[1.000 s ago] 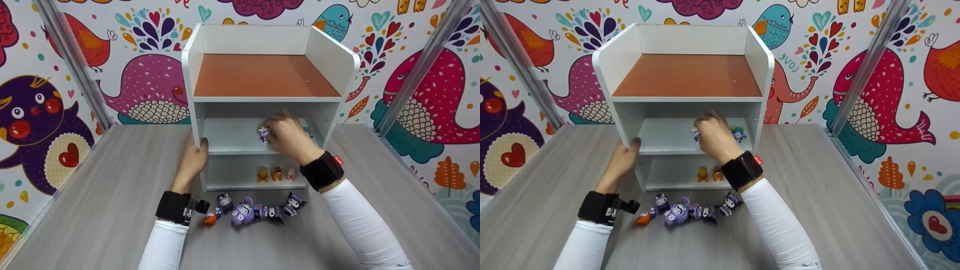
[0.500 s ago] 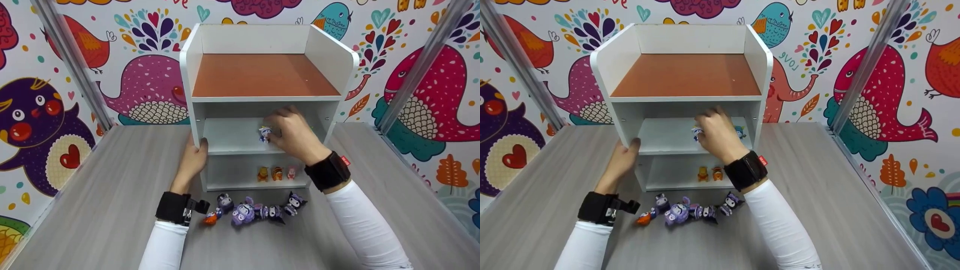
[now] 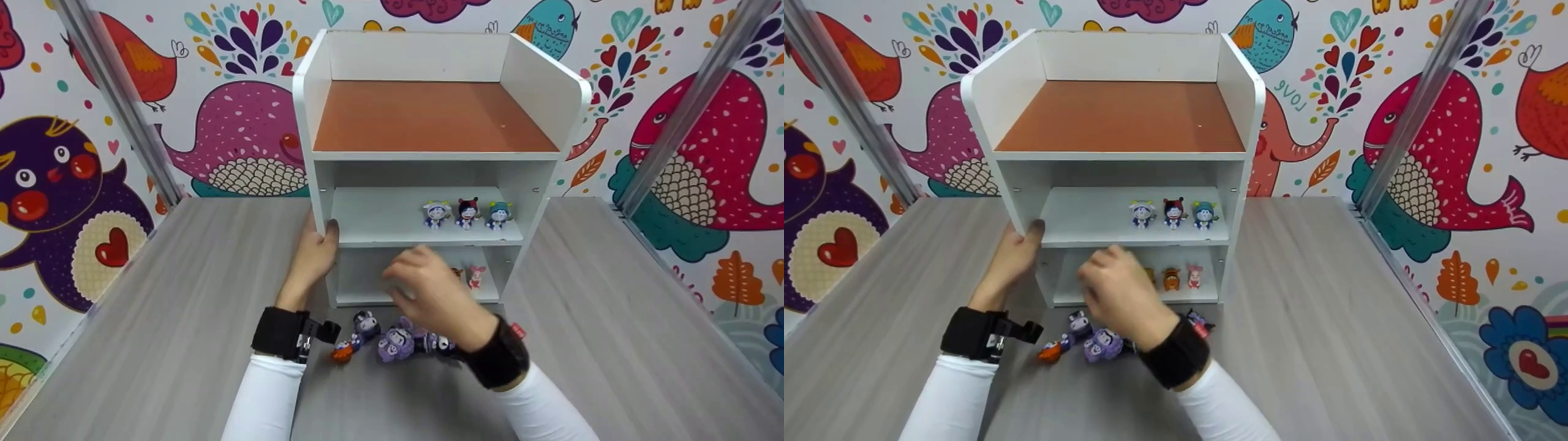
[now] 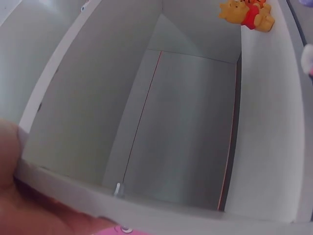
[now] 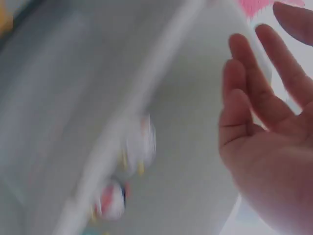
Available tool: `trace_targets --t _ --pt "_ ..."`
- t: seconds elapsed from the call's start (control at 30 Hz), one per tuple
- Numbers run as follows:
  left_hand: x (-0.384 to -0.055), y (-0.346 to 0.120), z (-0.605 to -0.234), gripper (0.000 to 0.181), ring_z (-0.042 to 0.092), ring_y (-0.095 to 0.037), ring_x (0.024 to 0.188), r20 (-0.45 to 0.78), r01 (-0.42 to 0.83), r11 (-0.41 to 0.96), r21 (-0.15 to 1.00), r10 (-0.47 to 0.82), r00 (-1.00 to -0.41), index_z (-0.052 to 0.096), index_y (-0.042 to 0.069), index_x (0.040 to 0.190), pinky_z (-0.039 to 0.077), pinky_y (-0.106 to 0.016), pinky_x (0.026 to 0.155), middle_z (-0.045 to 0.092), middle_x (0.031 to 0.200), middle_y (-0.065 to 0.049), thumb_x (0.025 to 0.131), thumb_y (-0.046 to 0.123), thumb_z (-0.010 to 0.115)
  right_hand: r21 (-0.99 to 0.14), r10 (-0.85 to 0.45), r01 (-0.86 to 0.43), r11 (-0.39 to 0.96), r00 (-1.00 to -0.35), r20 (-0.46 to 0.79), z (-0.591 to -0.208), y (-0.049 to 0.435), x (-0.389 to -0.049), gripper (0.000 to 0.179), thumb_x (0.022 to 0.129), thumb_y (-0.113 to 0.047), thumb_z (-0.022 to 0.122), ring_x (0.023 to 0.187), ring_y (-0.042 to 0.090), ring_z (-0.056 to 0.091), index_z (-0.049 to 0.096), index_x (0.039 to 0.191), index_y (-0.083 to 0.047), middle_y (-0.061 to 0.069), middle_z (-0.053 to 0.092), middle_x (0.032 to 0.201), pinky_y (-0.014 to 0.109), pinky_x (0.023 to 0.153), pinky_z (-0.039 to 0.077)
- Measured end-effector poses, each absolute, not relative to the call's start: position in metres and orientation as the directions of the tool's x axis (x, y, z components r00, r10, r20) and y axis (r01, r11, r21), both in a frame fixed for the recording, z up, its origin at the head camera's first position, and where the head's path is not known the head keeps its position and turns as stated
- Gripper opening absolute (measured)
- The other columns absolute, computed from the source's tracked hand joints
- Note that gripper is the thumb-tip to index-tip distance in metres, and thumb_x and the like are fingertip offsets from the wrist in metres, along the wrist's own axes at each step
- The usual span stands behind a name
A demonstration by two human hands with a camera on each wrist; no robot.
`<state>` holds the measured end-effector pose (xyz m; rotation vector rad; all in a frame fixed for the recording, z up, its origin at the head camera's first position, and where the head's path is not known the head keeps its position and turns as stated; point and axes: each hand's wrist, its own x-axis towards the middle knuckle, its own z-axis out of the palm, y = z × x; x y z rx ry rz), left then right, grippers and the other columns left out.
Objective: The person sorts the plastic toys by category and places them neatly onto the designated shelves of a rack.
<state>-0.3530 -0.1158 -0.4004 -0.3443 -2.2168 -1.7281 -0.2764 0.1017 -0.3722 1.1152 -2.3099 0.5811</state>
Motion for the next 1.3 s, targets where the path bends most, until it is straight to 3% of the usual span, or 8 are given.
trace_targets --t 0.17,0.33,0.47,0.73,0.93,1.1,1.23,1.3 --pt "-0.357 -0.114 -0.397 0.062 0.020 -0.039 0.153 0.391 0.385 0.223 0.896 0.019 -0.920 0.013 0.002 0.160 0.017 -0.057 0.125 0.021 0.164 -0.025 0.104 0.010 0.038 -0.058 -0.695 -0.785 0.617 -0.578 0.428 -0.397 0.075 -0.270 0.010 0.082 -0.007 0.075 0.084 0.017 0.064 0.075 0.091 -0.012 0.000 0.075 0.088 0.033 0.085 0.053" --pt "-0.358 -0.114 -0.397 0.062 0.021 -0.038 0.152 0.392 0.385 0.229 0.894 0.017 -0.920 0.014 0.003 0.160 0.019 -0.057 0.124 0.023 0.164 -0.024 0.104 0.010 0.038 0.149 -0.781 -0.785 0.601 -0.537 0.320 -0.419 0.057 -0.265 0.015 0.078 -0.003 0.072 0.080 0.016 0.061 0.077 0.083 -0.016 -0.004 0.074 0.084 0.029 0.076 0.053" --pt "-0.356 -0.115 -0.399 0.060 0.025 -0.040 0.150 0.363 0.357 0.234 0.905 0.016 -0.932 0.015 0.004 0.160 0.022 -0.060 0.122 0.025 0.163 -0.025 0.105 0.012 0.038 0.290 -0.810 -0.757 0.585 -0.528 0.255 -0.430 0.049 -0.260 0.015 0.078 -0.007 0.073 0.085 0.016 0.062 0.078 0.085 -0.019 -0.007 0.075 0.088 0.028 0.079 0.053" --pt "-0.355 -0.112 -0.401 0.061 0.021 -0.041 0.152 0.370 0.365 0.228 0.903 0.020 -0.929 0.015 0.003 0.160 0.018 -0.061 0.123 0.023 0.163 -0.025 0.105 0.010 0.038 0.353 -0.800 -0.724 0.592 -0.582 0.147 -0.442 0.044 -0.252 0.013 0.082 -0.020 0.075 0.097 0.016 0.059 0.075 0.095 -0.023 -0.011 0.074 0.099 0.031 0.088 0.048" --pt "-0.354 -0.112 -0.399 0.061 0.020 -0.038 0.153 0.367 0.364 0.204 0.909 0.023 -0.930 0.013 0.005 0.161 0.017 -0.059 0.124 0.022 0.165 -0.023 0.105 0.010 0.038 0.348 -0.800 -0.730 0.588 -0.590 0.113 -0.442 0.044 -0.251 0.016 0.081 -0.020 0.077 0.101 0.016 0.059 0.075 0.096 -0.023 -0.012 0.074 0.103 0.031 0.090 0.046" --pt "-0.353 -0.114 -0.399 0.063 0.018 -0.037 0.153 0.357 0.354 0.205 0.912 0.024 -0.934 0.011 0.007 0.162 0.017 -0.057 0.125 0.019 0.165 -0.023 0.105 0.011 0.037 0.370 -0.817 -0.736 0.567 -0.559 0.140 -0.440 0.043 -0.249 0.009 0.086 -0.021 0.074 0.096 0.014 0.061 0.075 0.094 -0.023 -0.012 0.074 0.095 0.028 0.085 0.045" --pt "-0.353 -0.116 -0.400 0.062 0.026 -0.037 0.149 0.354 0.349 0.216 0.912 0.014 -0.935 0.013 0.005 0.161 0.021 -0.057 0.123 0.021 0.164 -0.025 0.105 0.011 0.038 0.374 -0.829 -0.744 0.554 -0.534 0.165 -0.440 0.042 -0.248 0.008 0.084 -0.020 0.076 0.091 0.013 0.063 0.076 0.091 -0.023 -0.012 0.074 0.091 0.027 0.081 0.045" --pt "-0.353 -0.117 -0.401 0.061 0.038 -0.040 0.139 0.349 0.340 0.227 0.912 0.004 -0.937 0.014 0.006 0.161 0.031 -0.059 0.117 0.024 0.163 -0.025 0.105 0.012 0.038 0.365 -0.831 -0.749 0.552 -0.529 0.172 -0.441 0.041 -0.248 0.010 0.083 -0.017 0.076 0.090 0.013 0.064 0.076 0.091 -0.024 -0.012 0.074 0.090 0.027 0.081 0.045"
